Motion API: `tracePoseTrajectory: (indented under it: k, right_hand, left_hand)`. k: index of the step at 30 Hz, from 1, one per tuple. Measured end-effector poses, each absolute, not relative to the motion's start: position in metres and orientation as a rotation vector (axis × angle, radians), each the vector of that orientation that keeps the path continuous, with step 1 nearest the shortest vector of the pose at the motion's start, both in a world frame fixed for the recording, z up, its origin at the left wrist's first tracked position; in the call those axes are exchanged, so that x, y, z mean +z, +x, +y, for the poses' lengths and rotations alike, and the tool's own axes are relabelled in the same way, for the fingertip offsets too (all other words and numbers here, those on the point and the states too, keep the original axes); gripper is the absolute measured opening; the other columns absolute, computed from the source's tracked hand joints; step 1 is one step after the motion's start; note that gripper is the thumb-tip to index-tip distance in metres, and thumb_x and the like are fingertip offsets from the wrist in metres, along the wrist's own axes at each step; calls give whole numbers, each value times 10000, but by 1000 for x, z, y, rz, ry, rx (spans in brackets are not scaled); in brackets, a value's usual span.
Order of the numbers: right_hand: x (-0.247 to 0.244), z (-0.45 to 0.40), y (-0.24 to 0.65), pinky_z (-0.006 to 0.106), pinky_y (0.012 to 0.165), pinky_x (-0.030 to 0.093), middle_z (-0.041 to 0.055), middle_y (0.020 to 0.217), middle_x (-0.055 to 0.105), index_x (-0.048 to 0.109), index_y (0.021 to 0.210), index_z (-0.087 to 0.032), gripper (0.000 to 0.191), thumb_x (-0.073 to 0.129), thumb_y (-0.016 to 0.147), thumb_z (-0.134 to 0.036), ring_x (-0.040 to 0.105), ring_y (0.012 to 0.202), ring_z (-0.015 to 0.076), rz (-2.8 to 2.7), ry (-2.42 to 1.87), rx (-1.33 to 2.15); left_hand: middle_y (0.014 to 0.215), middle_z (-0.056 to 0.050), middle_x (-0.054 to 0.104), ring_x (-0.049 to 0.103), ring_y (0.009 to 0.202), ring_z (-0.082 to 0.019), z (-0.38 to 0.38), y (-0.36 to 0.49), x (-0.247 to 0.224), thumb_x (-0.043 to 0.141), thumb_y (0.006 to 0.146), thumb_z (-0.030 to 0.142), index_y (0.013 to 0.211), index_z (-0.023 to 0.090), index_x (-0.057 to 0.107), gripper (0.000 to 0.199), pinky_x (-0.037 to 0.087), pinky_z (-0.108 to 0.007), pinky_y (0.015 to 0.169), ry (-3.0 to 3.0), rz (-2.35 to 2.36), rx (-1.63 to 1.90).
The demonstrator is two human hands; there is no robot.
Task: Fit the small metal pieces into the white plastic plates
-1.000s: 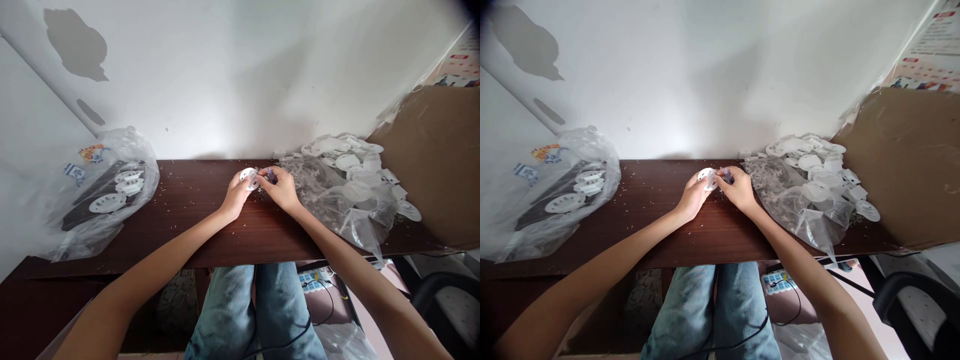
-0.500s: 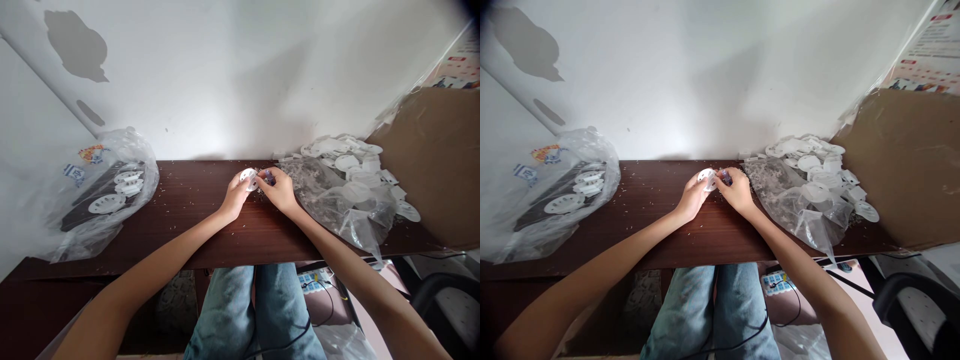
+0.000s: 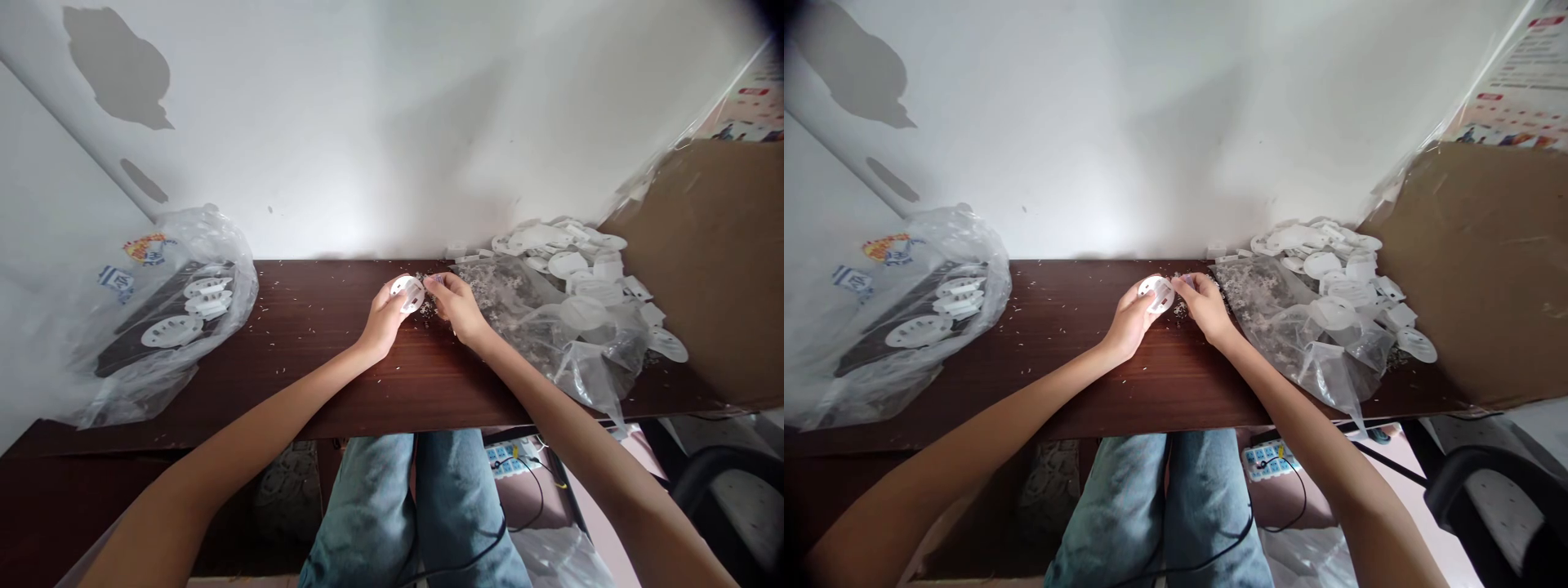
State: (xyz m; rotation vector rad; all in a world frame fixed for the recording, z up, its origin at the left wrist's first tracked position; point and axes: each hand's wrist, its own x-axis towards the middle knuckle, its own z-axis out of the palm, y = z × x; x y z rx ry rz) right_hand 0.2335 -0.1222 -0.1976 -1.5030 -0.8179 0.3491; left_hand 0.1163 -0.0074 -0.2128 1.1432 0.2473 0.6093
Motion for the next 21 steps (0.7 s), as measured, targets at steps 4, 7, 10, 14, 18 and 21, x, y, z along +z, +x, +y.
tracePoseTrajectory:
  k: [4,7,10,14,18,21]
  right_hand:
    - [-193,-123,231,293,432,231,-64,599,395,584,861,-262,472,765,817,-696,306,478,109,-725,-1410,518]
    - [-191,-124,229,287,444,242,-51,634,457,623,879,-255,514,811,762,-719,326,494,103,-790,-1394,529]
    - [-190,-124,227,276,445,238,-50,674,482,632,893,-253,524,841,739,-709,328,499,92,-798,-1354,564]
    - [-186,-125,226,266,446,196,-79,637,403,601,884,-257,516,879,721,-660,244,490,77,-741,-1250,636]
    - [-181,-127,223,260,445,169,-98,623,336,572,888,-266,495,887,726,-611,164,502,78,-677,-1183,699]
    - [-179,-129,222,255,437,155,-100,645,356,582,922,-258,423,882,767,-514,137,500,69,-649,-1103,760]
  left_hand:
    - [1372,-114,698,633,1345,-309,-11,115,-212,732,893,362,1266,215,672,405,524,-456,1133,1143,203,597]
    - [1336,-117,719,649,1317,-307,-12,114,-211,762,877,386,1240,201,691,413,515,-451,1135,1139,165,580]
    - [1293,-114,740,659,1295,-305,-13,114,-209,797,852,419,1212,197,703,433,510,-442,1129,1137,164,573]
    - [1340,-126,731,618,1365,-334,-13,112,-203,749,888,590,1221,205,708,510,498,-461,1135,1109,128,542]
    - [1426,-131,699,536,1457,-368,-10,110,-198,561,953,747,1237,220,710,617,477,-500,1121,1042,187,484]
    - [1399,-108,713,581,1386,-337,-7,109,-198,673,932,589,1177,231,731,438,485,-441,1049,1089,238,474]
